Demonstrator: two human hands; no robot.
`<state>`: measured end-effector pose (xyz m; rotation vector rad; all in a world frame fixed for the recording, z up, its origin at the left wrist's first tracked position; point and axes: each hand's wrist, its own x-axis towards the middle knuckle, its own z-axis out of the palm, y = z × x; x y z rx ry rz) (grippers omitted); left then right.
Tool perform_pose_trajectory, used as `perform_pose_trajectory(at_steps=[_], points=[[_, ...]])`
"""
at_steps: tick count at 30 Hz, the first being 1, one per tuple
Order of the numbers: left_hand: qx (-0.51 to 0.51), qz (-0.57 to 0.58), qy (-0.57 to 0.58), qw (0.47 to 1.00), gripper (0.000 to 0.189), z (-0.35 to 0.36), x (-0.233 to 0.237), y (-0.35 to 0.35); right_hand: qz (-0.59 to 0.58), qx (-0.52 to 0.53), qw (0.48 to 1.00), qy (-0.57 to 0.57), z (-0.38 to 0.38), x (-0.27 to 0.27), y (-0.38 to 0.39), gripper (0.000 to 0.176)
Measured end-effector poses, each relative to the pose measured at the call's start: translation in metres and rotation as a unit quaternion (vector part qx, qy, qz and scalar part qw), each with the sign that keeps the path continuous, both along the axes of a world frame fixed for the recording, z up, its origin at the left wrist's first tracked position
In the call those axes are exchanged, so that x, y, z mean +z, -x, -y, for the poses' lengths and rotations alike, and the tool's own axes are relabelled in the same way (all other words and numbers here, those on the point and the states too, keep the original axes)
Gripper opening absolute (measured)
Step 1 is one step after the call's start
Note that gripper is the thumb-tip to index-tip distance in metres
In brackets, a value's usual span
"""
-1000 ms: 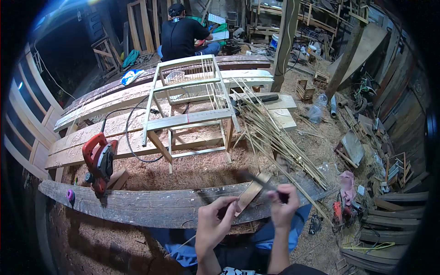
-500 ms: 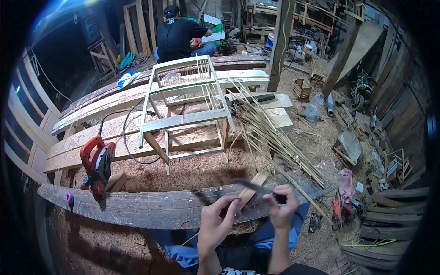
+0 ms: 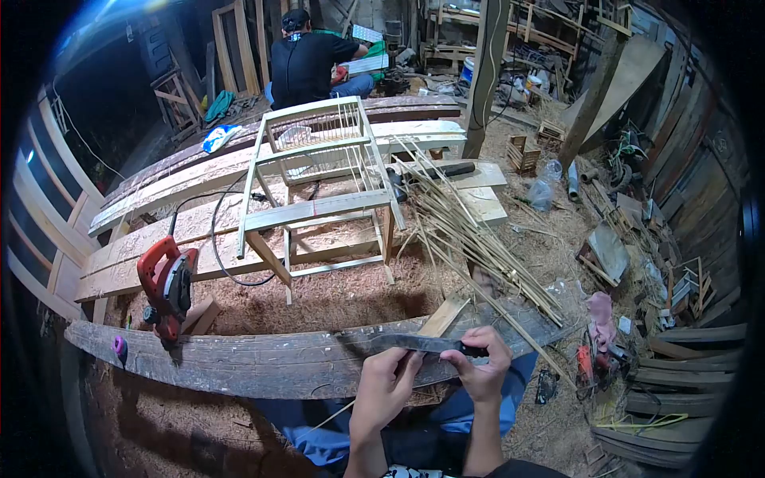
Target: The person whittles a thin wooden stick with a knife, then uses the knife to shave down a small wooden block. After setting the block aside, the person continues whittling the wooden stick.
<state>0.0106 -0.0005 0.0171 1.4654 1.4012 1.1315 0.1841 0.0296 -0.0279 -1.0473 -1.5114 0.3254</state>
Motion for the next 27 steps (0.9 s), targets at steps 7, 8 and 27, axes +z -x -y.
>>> perform_pose_trajectory(at_steps=[7,8,27], points=[[0.015,0.116,0.019,0.993,0.019,0.005,0.005,0.015,-0.072,-0.18,0.98,0.051,-0.01,-0.015,-0.044,0.041],[0.02,0.116,0.038,0.992,0.019,0.009,0.01,0.024,-0.084,-0.174,0.98,0.048,-0.008,-0.018,-0.054,0.041],[-0.043,0.243,0.086,0.965,0.028,0.009,-0.007,0.013,-0.01,0.04,0.999,-0.018,0.006,0.009,0.013,0.042]])
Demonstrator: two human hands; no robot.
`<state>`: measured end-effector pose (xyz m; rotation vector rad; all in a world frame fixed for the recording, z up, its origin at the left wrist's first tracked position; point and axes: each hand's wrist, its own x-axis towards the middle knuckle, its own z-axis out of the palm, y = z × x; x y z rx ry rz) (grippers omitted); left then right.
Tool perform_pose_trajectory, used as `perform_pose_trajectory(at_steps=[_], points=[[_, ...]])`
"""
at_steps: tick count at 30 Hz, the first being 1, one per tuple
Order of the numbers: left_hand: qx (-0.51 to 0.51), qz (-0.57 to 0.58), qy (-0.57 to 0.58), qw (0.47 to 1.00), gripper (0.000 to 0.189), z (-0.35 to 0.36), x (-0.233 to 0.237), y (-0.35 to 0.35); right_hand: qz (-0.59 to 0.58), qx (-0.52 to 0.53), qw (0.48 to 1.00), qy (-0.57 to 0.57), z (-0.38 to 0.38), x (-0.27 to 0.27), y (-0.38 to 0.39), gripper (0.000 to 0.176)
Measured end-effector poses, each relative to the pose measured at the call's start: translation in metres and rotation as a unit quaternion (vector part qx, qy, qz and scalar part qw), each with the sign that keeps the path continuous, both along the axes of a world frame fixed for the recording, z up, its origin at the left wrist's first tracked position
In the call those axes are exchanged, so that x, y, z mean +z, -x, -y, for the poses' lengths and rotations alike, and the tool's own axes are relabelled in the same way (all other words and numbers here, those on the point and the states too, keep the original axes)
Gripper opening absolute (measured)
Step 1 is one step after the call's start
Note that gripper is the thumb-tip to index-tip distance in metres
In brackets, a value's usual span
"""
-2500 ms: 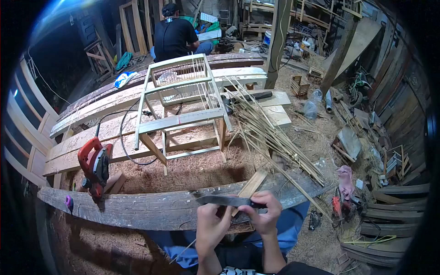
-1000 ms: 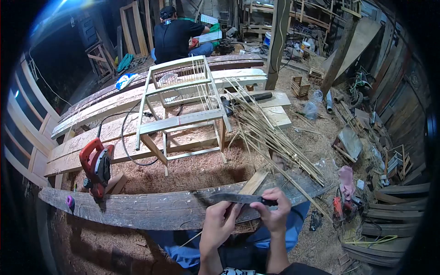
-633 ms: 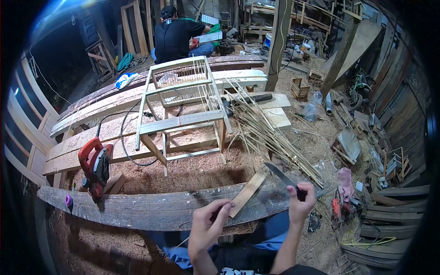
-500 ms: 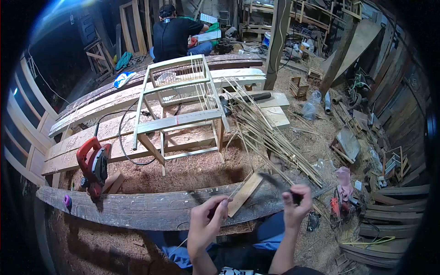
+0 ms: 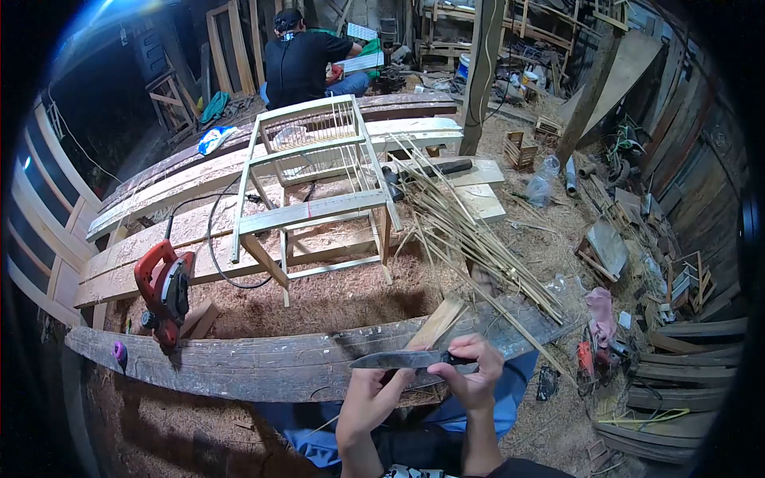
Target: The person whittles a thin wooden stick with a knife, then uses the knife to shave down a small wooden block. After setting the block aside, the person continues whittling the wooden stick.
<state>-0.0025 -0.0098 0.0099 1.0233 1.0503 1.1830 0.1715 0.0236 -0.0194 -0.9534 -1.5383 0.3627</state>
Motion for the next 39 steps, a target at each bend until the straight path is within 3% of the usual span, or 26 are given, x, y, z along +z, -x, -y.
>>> perform_pose_trajectory(at_steps=[9,14,25,27,28,29,31,34,39], points=[[-0.028,-0.047,0.026,0.998,0.028,0.0,-0.003,0.006,0.041,-0.031,0.998,-0.026,-0.004,-0.005,-0.015,0.043],[-0.034,-0.087,-0.029,0.995,0.029,-0.002,-0.009,0.006,0.06,-0.048,0.996,-0.048,-0.005,-0.003,-0.02,0.044],[-0.026,-0.047,-0.05,0.997,0.025,-0.006,0.013,-0.008,0.115,-0.085,0.985,-0.094,-0.002,-0.01,-0.043,0.047],[-0.015,-0.057,-0.006,0.998,0.024,-0.002,0.022,0.002,0.014,-0.226,0.969,-0.098,-0.008,-0.024,-0.06,0.045],[-0.006,-0.06,0.019,0.998,0.023,0.003,0.026,0.016,-0.036,-0.298,0.954,-0.021,-0.01,-0.03,-0.085,0.043],[0.038,-0.092,0.02,0.995,0.023,0.008,0.039,0.021,-0.026,-0.302,0.953,-0.027,-0.005,-0.033,-0.105,0.044],[0.051,-0.051,0.0,0.997,0.022,0.006,0.033,0.023,-0.016,-0.301,0.953,-0.035,-0.003,-0.023,-0.108,0.044],[0.036,-0.026,0.008,0.999,0.022,-0.001,0.028,0.002,-0.059,-0.219,0.974,0.008,0.006,-0.02,-0.077,0.048],[0.008,-0.004,-0.007,1.0,0.017,-0.008,0.015,-0.012,-0.022,-0.086,0.994,0.065,0.012,0.012,-0.02,0.045]])
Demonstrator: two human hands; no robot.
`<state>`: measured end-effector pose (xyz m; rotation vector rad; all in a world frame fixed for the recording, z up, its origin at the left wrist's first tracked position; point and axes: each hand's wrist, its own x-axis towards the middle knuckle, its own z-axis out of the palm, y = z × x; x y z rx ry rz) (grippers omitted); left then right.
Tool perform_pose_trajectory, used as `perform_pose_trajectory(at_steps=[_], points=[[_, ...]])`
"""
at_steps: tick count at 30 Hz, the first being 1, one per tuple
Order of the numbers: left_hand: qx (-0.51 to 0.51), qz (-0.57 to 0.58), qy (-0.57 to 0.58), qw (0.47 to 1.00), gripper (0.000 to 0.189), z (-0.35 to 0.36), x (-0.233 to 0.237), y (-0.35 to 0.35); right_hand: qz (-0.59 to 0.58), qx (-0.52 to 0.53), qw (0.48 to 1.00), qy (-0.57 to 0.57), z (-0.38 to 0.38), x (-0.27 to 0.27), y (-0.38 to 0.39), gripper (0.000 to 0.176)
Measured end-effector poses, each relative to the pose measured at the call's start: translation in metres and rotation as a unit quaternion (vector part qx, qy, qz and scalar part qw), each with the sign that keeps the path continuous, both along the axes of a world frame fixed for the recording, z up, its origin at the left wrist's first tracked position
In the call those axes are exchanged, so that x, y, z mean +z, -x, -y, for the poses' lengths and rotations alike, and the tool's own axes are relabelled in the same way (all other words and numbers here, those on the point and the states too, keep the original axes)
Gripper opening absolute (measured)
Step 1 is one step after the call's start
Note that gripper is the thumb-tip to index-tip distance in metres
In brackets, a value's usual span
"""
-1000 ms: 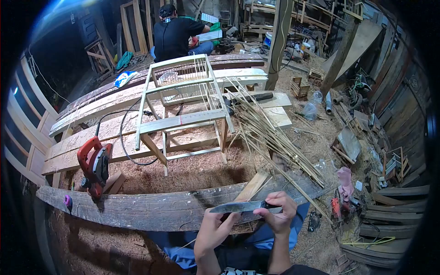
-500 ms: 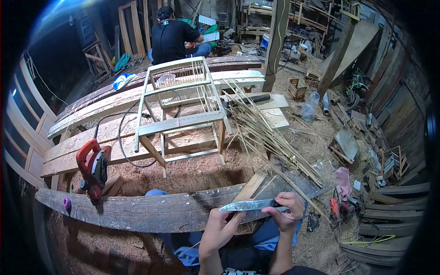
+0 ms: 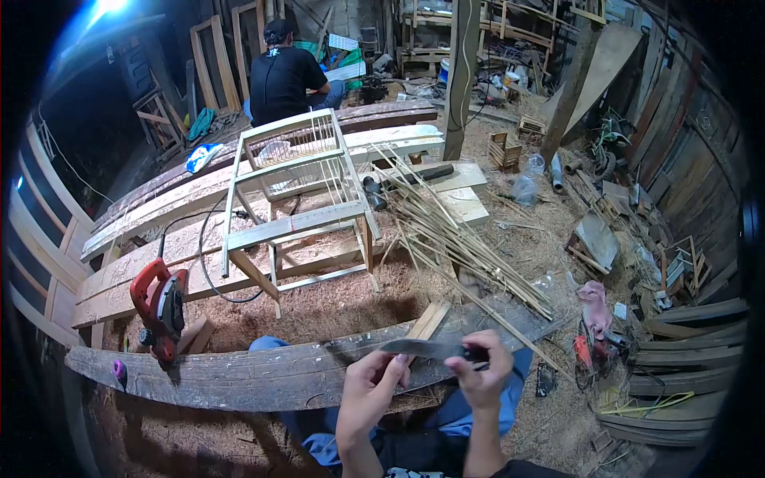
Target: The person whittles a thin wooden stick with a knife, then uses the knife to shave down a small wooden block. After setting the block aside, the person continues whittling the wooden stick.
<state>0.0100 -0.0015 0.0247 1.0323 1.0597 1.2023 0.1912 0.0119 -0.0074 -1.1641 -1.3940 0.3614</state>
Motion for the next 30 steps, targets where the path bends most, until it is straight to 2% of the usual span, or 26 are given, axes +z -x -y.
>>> perform_pose_trajectory(at_steps=[3,6,10,12,16,18,23,26,28,30], points=[[0.003,0.005,-0.003,1.0,0.017,0.0,-0.005,0.0,0.054,0.04,0.997,-0.025,-0.004,0.003,0.011,0.038],[-0.01,-0.028,0.015,0.999,0.016,0.003,-0.007,0.002,0.058,0.04,0.998,-0.006,-0.001,0.007,0.016,0.036],[-0.001,0.001,0.002,1.0,0.015,0.006,-0.011,-0.002,0.049,0.05,0.998,0.005,0.001,0.014,0.017,0.039],[-0.004,-0.016,0.008,1.0,0.014,0.007,-0.008,-0.001,0.054,0.059,0.997,0.018,0.001,0.014,0.016,0.032],[0.003,-0.041,-0.003,0.999,0.015,0.01,0.001,0.004,0.06,0.045,0.997,0.018,0.0,0.009,0.014,0.031],[0.011,-0.075,0.0,0.997,0.015,0.009,-0.001,0.008,0.112,0.057,0.992,0.024,0.0,0.017,0.011,0.037],[-0.016,-0.085,-0.028,0.996,0.014,0.011,-0.014,0.011,0.088,0.069,0.994,-0.007,-0.001,0.01,0.011,0.036],[-0.006,-0.111,-0.048,0.993,0.015,0.01,-0.011,0.012,0.147,0.057,0.987,-0.019,-0.007,-0.001,0.001,0.038],[-0.001,-0.122,-0.06,0.991,0.016,0.008,-0.005,0.015,0.144,-0.038,0.987,-0.061,-0.013,-0.014,-0.006,0.04],[0.009,-0.074,-0.003,0.997,0.018,0.013,0.006,0.026,0.072,-0.179,0.98,0.052,-0.018,-0.015,-0.035,0.044]])
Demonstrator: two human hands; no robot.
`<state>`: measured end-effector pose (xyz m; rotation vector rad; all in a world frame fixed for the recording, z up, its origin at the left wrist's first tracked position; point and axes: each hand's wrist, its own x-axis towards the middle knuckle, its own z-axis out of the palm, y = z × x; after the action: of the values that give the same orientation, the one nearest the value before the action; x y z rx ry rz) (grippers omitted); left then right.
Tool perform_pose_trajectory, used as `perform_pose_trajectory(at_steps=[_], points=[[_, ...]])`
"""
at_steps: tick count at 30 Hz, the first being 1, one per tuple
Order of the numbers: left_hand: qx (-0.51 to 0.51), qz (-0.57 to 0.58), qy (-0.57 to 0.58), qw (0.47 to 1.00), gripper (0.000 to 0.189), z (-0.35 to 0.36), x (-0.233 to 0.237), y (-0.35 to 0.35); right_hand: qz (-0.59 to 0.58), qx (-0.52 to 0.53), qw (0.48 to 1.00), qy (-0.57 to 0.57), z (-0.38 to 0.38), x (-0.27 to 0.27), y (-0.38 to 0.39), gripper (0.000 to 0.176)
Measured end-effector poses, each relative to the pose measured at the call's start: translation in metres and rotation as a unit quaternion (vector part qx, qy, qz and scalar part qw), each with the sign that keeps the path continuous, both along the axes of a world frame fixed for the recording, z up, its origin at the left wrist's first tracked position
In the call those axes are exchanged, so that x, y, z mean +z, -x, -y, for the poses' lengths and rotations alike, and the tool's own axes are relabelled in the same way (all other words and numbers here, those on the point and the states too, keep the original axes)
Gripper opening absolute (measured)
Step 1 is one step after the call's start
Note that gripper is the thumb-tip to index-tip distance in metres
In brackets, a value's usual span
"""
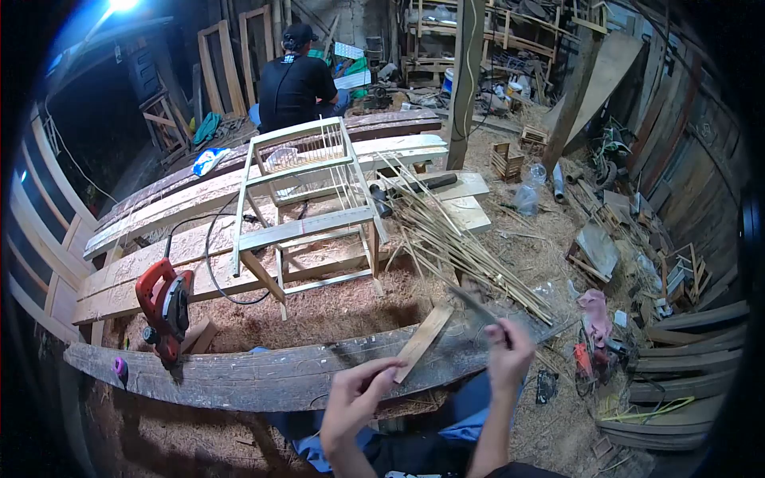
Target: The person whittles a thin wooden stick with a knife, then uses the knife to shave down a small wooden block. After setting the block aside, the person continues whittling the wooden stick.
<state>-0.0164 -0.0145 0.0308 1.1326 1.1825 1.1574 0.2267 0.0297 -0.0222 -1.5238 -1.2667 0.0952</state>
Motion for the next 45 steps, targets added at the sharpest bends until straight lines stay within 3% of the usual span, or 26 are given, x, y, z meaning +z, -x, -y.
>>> perform_pose_trajectory(at_steps=[3,6,10,11,16,19,21,23,26,31,33,36,40,45], points=[[0.031,0.055,0.015,0.998,0.023,0.007,0.006,0.011,-0.022,-0.01,1.0,-0.01,0.007,-0.006,-0.027,0.047],[0.029,0.056,-0.005,0.998,0.029,-0.006,0.0,-0.007,-0.054,0.085,0.995,0.007,0.016,-0.006,-0.002,0.057],[-0.03,0.073,0.01,0.997,0.033,-0.011,-0.026,-0.024,-0.054,0.252,0.966,-0.027,0.012,0.007,0.053,0.038],[-0.046,0.096,0.02,0.994,0.032,-0.011,-0.026,-0.025,-0.037,0.261,0.965,0.008,0.014,0.011,0.062,0.037],[-0.04,0.1,0.051,0.993,0.028,-0.012,-0.026,-0.016,0.009,0.259,0.965,-0.046,0.006,0.008,0.064,0.035],[-0.052,0.071,0.041,0.995,0.029,-0.013,-0.02,-0.015,0.032,0.233,0.971,-0.034,0.003,0.007,0.05,0.035],[-0.027,0.115,0.031,0.993,0.032,-0.013,-0.015,-0.018,0.045,0.225,0.973,-0.01,0.002,0.0,0.038,0.038],[-0.033,0.099,0.034,0.994,0.031,-0.013,-0.013,-0.007,0.016,0.083,0.996,-0.016,-0.005,-0.015,0.022,0.045],[-0.033,0.1,0.033,0.994,0.03,-0.009,-0.012,0.007,-0.013,-0.004,0.999,0.034,-0.003,-0.007,-0.004,0.053],[0.009,0.089,0.026,0.996,0.03,-0.02,-0.014,-0.01,-0.045,0.058,0.997,0.018,0.004,-0.002,0.019,0.052],[0.007,0.073,0.023,0.997,0.029,-0.02,-0.01,-0.015,-0.022,0.178,0.983,-0.028,0.004,0.004,0.038,0.046],[-0.017,0.081,0.027,0.996,0.026,-0.018,-0.018,-0.019,-0.017,0.253,0.967,0.014,0.008,0.009,0.061,0.04],[0.002,0.081,0.001,0.997,0.023,-0.015,-0.016,-0.019,-0.026,0.264,0.964,-0.017,0.003,0.003,0.062,0.038],[-0.029,-0.039,0.025,0.999,0.023,-0.016,-0.015,-0.016,0.038,0.215,0.975,-0.039,-0.003,-0.008,0.043,0.039]])
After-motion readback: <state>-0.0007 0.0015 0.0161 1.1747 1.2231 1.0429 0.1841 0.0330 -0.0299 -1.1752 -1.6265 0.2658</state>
